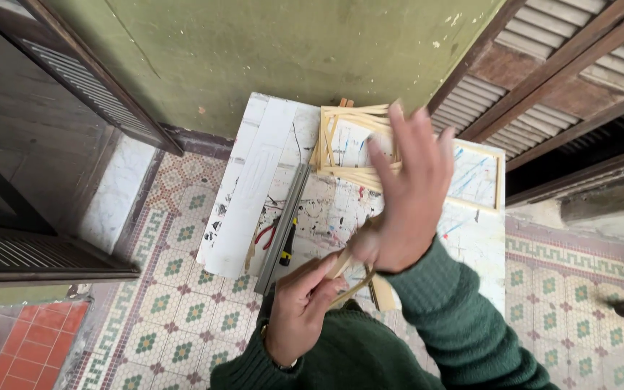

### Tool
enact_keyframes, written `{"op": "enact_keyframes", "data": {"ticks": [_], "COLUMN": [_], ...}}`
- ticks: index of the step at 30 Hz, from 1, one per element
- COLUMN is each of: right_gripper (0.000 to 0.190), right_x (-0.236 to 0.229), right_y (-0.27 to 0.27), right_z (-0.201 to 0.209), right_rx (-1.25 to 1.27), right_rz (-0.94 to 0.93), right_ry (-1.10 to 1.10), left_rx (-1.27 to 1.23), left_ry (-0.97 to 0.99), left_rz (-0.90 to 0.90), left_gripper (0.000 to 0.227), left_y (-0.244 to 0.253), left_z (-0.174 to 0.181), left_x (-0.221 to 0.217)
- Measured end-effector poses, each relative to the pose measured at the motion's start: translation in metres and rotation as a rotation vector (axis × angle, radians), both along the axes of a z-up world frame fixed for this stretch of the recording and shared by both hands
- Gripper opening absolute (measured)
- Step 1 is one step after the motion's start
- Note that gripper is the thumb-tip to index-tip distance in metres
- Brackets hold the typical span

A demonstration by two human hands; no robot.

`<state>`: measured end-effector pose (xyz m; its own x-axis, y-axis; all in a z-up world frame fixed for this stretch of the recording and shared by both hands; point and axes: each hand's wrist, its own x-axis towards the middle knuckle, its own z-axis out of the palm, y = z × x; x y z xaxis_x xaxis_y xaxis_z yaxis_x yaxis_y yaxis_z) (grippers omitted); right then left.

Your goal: Sanding the joints and edges of small wooden picture frames with a sanding block.

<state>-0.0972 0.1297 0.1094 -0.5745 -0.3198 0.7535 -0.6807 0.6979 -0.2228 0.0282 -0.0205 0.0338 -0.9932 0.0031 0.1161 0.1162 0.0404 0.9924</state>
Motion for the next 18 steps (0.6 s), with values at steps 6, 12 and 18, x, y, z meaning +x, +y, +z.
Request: {"op": "enact_keyframes", "data": {"ticks": [6, 12, 18], "right_gripper": [0.112, 0.1, 0.1], "right_x": [0.001, -0.051, -0.026], "right_y": [0.002, 0.053, 0.095], "right_z": [-0.008, 0.008, -0.036], "right_rx": [0.18, -0.103, -0.299], "right_rz": [0.06, -0.189, 0.384], "right_ry": [0.03, -0.128, -0.84], "left_rx": [-0.066, 0.312, 0.686], "left_ry": [-0.055, 0.23, 0.045], "left_rz": [0.005, -0.034, 0.134], "left_gripper": [0.027, 0.037, 0.037], "left_y": [0.004, -0.013, -0.06], "left_z": [-0.004, -0.054, -0.078], "left_x": [0.004, 0.012, 0.023]}}
